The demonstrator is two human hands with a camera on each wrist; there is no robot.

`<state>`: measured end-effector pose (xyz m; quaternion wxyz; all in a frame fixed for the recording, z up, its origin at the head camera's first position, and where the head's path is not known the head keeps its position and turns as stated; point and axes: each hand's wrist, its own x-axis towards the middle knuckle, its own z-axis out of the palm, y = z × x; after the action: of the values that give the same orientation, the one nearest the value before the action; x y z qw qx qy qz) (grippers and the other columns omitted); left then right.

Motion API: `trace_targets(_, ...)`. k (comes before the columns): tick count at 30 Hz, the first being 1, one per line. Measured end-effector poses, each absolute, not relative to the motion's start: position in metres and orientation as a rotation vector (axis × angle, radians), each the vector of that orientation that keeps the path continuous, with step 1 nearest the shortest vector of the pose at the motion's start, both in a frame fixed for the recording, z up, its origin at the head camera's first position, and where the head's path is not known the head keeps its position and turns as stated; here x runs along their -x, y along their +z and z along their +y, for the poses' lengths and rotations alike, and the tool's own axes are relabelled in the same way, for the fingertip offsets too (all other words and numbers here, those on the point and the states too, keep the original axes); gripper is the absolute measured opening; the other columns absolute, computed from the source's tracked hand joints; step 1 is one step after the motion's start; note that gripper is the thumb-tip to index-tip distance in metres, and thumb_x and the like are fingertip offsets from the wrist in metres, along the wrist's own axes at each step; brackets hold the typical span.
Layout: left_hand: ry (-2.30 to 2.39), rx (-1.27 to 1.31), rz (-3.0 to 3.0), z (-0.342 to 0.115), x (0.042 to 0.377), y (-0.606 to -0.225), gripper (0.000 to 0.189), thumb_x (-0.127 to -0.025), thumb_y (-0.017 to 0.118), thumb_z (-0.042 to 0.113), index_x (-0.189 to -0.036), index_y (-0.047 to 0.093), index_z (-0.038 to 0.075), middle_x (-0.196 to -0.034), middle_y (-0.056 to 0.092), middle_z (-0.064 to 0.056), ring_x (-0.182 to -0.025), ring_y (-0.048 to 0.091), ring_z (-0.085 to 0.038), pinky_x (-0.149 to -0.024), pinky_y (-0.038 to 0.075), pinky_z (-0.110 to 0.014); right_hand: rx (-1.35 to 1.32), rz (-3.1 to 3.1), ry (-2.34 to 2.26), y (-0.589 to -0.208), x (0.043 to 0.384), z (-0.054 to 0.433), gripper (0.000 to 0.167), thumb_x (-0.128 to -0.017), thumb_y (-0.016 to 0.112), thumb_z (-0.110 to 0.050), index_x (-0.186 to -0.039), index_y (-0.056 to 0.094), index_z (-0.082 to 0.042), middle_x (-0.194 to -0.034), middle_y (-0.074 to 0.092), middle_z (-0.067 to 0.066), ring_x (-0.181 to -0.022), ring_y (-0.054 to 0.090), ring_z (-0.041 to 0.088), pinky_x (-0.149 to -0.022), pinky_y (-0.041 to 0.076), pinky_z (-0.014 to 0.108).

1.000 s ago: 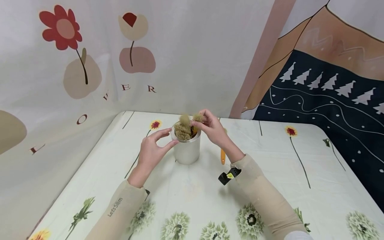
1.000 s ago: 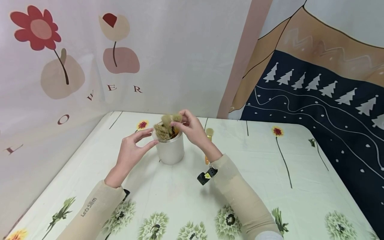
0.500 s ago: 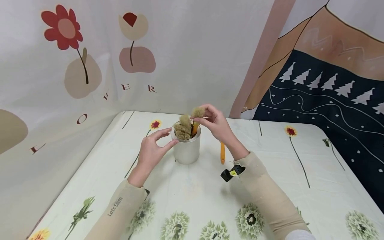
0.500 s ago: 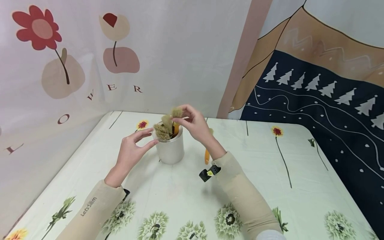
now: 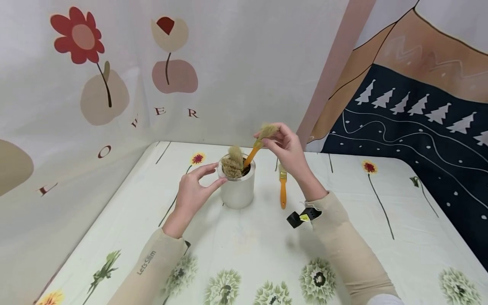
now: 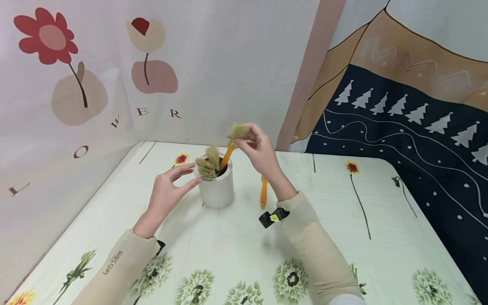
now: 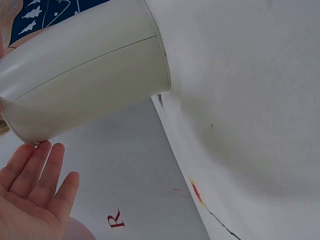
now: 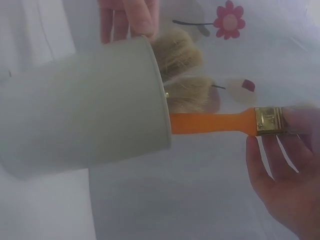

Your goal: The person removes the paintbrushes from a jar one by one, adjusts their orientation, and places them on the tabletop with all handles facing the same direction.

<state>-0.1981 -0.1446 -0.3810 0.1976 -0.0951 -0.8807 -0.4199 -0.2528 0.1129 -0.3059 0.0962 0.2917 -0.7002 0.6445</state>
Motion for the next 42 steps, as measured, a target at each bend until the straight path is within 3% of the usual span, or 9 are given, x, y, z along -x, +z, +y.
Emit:
trace_targets(8,-1.193,0.257,-2.463,-0.145,0.198,-0.382,0.053,-0.080,0.084,0.032,-0.127,0.070,0.013,-0.120,0.073,-0.011,-0.112,0.070,-0.028,-0.104,0.049,-0.051,-0.777,-1.969,2.002,-0.305,0.255,0.124,0.025,-0.098,0.056,0.003,-0.123,0.054,0.003,-0.107,0.072,-0.009,-0.104,0.070,0.008,-0.090,0.058,0.026)
trace_targets(27,-1.190,0.255,-2.462,-0.145,0.197,-0.382,0.053,-0.079,0.085,0.031,-0.127,0.070,0.014,-0.120,0.073,-0.012,-0.111,0.070,-0.027,-0.104,0.049,-0.051,-0.385,-1.961,1.947,-0.303,0.255,0.154,0.028,-0.098,0.064,-0.015,-0.125,0.060,-0.010,-0.102,0.071,-0.012,-0.096,0.069,0.007,-0.082,0.059,0.020)
trace_targets(42,-1.191,0.265,-2.453,-0.145,0.198,-0.380,0.053,-0.079,0.085,0.032,-0.126,0.070,0.014,-0.119,0.074,-0.010,-0.111,0.070,-0.027,-0.103,0.049,-0.050,-0.357,-2.007,1.970,-0.311,0.257,0.180,0.021,-0.097,0.066,-0.016,-0.118,0.066,-0.016,-0.099,0.073,-0.014,-0.088,0.071,0.002,-0.080,0.059,0.020)
